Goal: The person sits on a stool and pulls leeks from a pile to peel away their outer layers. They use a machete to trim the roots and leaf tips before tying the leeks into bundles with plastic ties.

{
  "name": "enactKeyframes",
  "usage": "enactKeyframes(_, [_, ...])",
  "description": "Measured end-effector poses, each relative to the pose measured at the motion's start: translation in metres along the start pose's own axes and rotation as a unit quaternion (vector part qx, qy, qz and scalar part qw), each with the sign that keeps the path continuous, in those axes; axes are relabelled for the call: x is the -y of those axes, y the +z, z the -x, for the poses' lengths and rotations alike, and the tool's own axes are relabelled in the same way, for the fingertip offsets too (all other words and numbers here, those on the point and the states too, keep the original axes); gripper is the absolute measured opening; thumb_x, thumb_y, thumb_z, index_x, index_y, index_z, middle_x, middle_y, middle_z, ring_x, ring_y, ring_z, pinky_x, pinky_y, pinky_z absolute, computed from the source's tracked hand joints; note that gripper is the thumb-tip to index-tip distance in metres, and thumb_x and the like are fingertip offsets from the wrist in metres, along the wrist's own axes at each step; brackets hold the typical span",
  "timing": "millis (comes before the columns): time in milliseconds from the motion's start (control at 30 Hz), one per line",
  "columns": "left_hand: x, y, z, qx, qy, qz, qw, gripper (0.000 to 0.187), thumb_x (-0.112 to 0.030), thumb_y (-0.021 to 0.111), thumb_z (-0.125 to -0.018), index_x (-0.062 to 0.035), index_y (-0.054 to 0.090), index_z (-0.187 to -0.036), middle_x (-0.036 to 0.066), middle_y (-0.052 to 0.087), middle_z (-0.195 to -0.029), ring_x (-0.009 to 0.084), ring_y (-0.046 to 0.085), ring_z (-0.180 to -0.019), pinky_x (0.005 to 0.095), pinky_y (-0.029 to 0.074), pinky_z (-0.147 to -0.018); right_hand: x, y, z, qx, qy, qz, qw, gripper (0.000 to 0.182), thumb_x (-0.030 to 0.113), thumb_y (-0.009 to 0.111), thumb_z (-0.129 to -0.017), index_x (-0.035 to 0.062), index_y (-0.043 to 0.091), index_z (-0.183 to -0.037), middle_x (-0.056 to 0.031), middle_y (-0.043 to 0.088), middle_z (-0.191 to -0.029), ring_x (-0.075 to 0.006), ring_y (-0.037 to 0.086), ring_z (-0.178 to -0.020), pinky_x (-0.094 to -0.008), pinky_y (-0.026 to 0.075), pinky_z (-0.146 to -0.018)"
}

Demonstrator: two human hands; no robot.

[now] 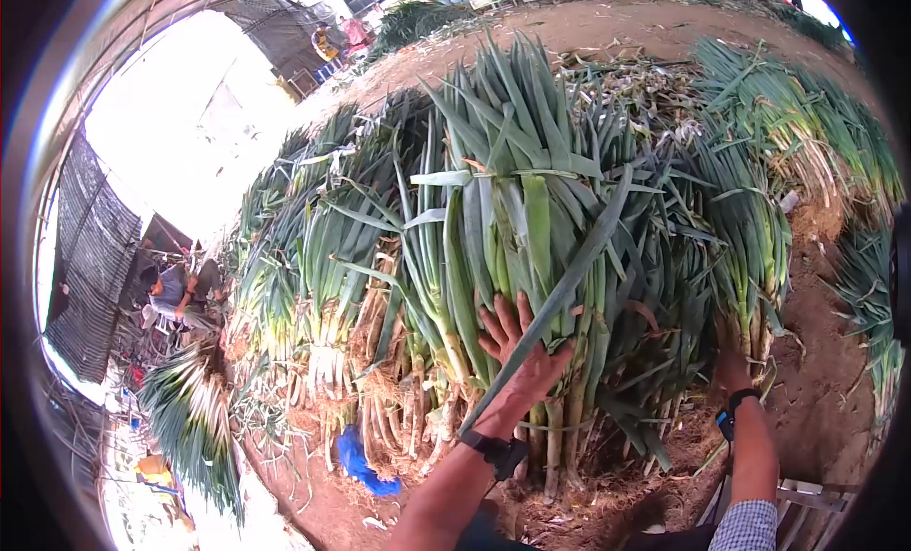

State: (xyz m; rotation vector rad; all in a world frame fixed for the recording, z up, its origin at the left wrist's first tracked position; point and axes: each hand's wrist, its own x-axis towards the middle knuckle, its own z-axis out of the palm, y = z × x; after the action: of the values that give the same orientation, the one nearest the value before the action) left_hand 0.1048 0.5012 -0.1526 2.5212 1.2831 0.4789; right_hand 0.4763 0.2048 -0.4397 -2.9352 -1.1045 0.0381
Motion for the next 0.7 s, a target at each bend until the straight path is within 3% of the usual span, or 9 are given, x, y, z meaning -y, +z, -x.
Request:
enactKeyframes(67, [0.0,0.0,-0.001,-0.001,-0.005,-0.006,1.0,0.114,-0.051,0.076,-0.073,-0.0086,0.009,-0.155,0.028,0.003,-0.158,0.0532,-0.006,-0.144,0.0758,0.006,-0.106,-0.005,0.01,-0.006,0.065,-0.012,0.03,0.997,0.015,0.015,0.066,-0.079,0.0078,0.071,-0.091,-0.0173,0.07,-0.085,-0.0355,0.07,-0.087,-0.0453,0.057,-0.074])
enactKeyframes(167, [0.0,0.004,-0.003,0.011,-0.031,-0.01,0.999,0.116,-0.057,0.075,-0.069,-0.0103,0.012,-0.156,0.027,0.001,-0.16,0.0519,-0.005,-0.145,0.0755,0.004,-0.106,0.017,-0.063,-0.002,0.185,-0.039,0.05,0.981,0.029,0.016,0.063,-0.079,0.0059,0.067,-0.106,-0.0198,0.068,-0.098,-0.036,0.068,-0.095,-0.0448,0.055,-0.081])
enactKeyframes(233, [0.024,0.041,-0.007,-0.1,-0.001,-0.034,0.994,0.113,-0.066,0.07,-0.071,-0.0109,0.019,-0.155,0.025,-0.001,-0.161,0.0504,-0.006,-0.145,0.0691,0.003,-0.111,0.023,-0.082,0.003,0.177,-0.072,0.002,0.982,0.035,0.015,0.061,-0.079,0.0055,0.062,-0.112,-0.021,0.066,-0.105,-0.0365,0.066,-0.099,-0.0446,0.054,-0.082])
enactKeyframes(267, [0.021,0.025,-0.014,0.081,-0.04,0.17,0.981,0.109,-0.062,0.071,-0.072,-0.0111,0.02,-0.155,0.026,0.0,-0.161,0.05,-0.006,-0.146,0.0682,0.003,-0.111,0.028,-0.103,0.014,0.19,-0.064,-0.009,0.98,0.038,0.015,0.06,-0.079,0.0052,0.06,-0.115,-0.0216,0.065,-0.109,-0.0368,0.065,-0.101,-0.0445,0.053,-0.083])
enactKeyframes(333, [0.012,0.014,-0.006,0.174,-0.06,0.246,0.952,0.107,-0.057,0.072,-0.074,-0.0117,0.019,-0.155,0.025,0.001,-0.16,0.0501,-0.005,-0.146,0.0688,0.004,-0.11,0.039,-0.148,0.033,0.22,-0.026,-0.012,0.975,0.044,0.015,0.057,-0.079,0.0048,0.056,-0.122,-0.0229,0.062,-0.116,-0.0374,0.063,-0.105,-0.0444,0.051,-0.085])
enactKeyframes(367, [0.01,0.014,-0.001,0.073,-0.025,0.124,0.989,0.108,-0.055,0.073,-0.075,-0.0123,0.016,-0.155,0.024,0.001,-0.16,0.0507,-0.005,-0.145,0.0703,0.005,-0.11,0.022,-0.107,0.032,0.102,-0.042,-0.051,0.993,0.022,0.019,0.058,-0.083,0.0056,0.071,-0.095,-0.0206,0.071,-0.093,-0.0363,0.069,-0.09,-0.049,0.055,-0.074])
enactKeyframes(400, [0.009,0.015,-0.002,-0.049,0.012,-0.006,0.999,0.109,-0.054,0.073,-0.075,-0.0128,0.013,-0.156,0.023,0.001,-0.16,0.0513,-0.005,-0.145,0.0718,0.007,-0.109,0.025,-0.129,0.039,0.113,-0.031,-0.047,0.992,0.02,0.013,0.065,-0.073,0.0044,0.068,-0.09,-0.021,0.069,-0.085,-0.041,0.068,-0.082,-0.0488,0.055,-0.066])
enactKeyframes(567, [0.01,0.009,-0.001,-0.023,0.014,0.005,1.0,0.114,-0.052,0.076,-0.073,-0.0128,0.009,-0.156,0.023,0.001,-0.16,0.0518,-0.005,-0.145,0.0747,0.008,-0.107,0.056,-0.181,0.078,0.294,-0.004,-0.008,0.956,0.026,0.005,0.068,-0.072,-0.0003,0.071,-0.097,-0.0234,0.069,-0.1,-0.0383,0.067,-0.097,-0.0496,0.057,-0.079])
enactKeyframes(700, [0.013,0.01,-0.002,-0.055,0.028,0.003,0.998,0.111,-0.051,0.076,-0.074,-0.0108,0.012,-0.155,0.023,0.007,-0.158,0.0519,-0.001,-0.145,0.0752,0.01,-0.106,0.02,-0.097,0.104,0.325,-0.12,0.072,0.935,0.029,0.011,0.068,-0.075,0.0013,0.069,-0.102,-0.023,0.068,-0.107,-0.04,0.066,-0.098,-0.0455,0.054,-0.082])
